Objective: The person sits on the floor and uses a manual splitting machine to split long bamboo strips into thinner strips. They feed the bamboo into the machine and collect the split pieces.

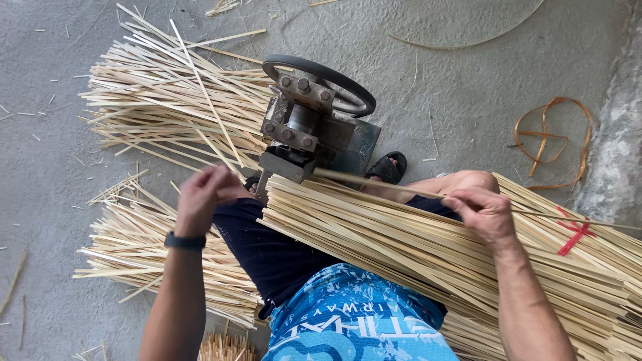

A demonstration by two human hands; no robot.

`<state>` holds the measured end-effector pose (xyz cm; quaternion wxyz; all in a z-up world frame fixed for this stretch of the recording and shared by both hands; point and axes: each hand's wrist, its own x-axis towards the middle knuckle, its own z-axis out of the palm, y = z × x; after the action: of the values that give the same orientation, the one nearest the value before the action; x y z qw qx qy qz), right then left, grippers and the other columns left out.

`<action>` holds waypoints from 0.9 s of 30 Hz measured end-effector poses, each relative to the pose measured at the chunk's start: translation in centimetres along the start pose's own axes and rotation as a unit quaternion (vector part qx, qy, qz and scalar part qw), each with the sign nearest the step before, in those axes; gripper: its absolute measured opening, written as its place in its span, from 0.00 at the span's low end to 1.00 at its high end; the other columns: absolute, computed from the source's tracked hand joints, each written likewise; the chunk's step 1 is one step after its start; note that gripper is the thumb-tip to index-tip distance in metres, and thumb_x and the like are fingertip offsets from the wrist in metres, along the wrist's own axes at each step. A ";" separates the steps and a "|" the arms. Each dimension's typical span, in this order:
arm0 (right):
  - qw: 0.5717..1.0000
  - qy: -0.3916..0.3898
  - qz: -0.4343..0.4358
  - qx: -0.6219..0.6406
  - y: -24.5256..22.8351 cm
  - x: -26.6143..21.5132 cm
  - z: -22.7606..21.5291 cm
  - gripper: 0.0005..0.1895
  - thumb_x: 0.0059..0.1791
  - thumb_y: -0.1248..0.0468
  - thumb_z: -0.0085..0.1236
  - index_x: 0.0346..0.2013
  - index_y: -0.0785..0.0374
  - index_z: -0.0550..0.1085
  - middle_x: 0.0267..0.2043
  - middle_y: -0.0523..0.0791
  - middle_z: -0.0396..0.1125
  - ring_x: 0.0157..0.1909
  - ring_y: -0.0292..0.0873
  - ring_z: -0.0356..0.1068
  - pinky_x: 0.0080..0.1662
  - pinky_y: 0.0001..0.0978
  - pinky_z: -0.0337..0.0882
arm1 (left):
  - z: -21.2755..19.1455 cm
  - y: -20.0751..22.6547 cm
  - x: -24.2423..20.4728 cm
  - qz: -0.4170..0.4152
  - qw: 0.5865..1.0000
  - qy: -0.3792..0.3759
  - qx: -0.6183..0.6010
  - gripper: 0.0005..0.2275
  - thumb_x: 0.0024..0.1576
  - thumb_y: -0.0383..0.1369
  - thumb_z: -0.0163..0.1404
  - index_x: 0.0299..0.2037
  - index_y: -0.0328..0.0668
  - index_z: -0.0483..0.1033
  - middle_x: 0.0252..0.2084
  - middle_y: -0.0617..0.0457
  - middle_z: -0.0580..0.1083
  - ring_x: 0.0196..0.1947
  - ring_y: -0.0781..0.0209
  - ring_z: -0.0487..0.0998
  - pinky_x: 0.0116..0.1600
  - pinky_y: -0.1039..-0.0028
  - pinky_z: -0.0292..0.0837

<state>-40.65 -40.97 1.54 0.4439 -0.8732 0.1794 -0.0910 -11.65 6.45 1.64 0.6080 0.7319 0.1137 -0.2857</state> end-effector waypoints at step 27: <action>1.000 0.004 0.010 -0.028 -1.3 -0.9 2.0 0.05 0.46 0.68 0.67 0.37 0.60 0.82 0.39 0.44 0.77 0.42 0.40 0.78 0.46 0.32 0.78 | 8.5 4.4 12.4 0.128 0.946 -0.049 -0.294 0.09 0.66 0.34 0.51 0.51 0.41 0.75 0.43 0.47 0.81 0.41 0.59 0.83 0.41 0.72 0.83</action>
<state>-40.59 -38.43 1.41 0.4193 -0.8833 0.1918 -0.0848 -1.74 -4.91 -2.48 0.8323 0.5146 0.0678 -0.1944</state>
